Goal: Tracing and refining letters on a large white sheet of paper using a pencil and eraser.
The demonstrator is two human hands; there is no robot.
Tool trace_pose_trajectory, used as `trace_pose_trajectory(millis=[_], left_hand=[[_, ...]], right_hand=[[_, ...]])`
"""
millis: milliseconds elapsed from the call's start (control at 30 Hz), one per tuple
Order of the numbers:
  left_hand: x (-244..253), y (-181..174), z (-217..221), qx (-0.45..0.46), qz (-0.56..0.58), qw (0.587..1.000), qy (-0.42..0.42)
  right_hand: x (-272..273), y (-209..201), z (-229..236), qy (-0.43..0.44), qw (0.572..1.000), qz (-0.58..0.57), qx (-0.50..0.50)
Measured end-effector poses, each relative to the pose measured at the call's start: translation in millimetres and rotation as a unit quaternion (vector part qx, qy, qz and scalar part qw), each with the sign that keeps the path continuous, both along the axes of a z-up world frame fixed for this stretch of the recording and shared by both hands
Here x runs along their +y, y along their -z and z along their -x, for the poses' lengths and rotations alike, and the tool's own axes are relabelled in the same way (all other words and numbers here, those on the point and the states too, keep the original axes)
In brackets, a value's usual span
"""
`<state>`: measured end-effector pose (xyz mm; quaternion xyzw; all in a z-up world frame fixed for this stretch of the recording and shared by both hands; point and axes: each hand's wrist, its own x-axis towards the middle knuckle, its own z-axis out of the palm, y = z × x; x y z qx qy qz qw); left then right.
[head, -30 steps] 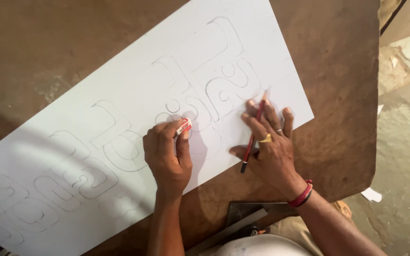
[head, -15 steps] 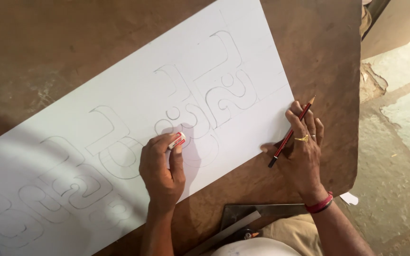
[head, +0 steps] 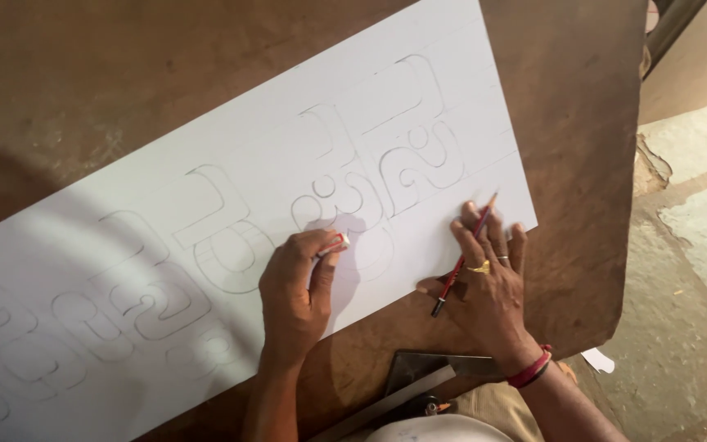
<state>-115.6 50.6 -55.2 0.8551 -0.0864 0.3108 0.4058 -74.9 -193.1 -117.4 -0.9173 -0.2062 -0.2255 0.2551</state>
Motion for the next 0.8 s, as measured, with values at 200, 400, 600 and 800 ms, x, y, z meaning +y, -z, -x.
trace_pose_trajectory(millis=[200, 400, 600, 800], left_hand=[[-8, 53, 39, 0.066, -0.001, 0.995, 0.072], [-20, 52, 87, 0.242, -0.011, 0.967, 0.078], [14, 41, 111, 0.267, -0.005, 0.964, 0.018], [10, 34, 127, 0.274, -0.042, 0.961, 0.000]], right_hand=[[11, 0, -2, -0.045, 0.999, -0.003, 0.008], [7, 17, 0, -0.043, 0.999, -0.015, 0.026], [5, 18, -3, -0.059, 0.998, -0.021, 0.023], [3, 20, 2, -0.075, 0.996, -0.041, 0.035]])
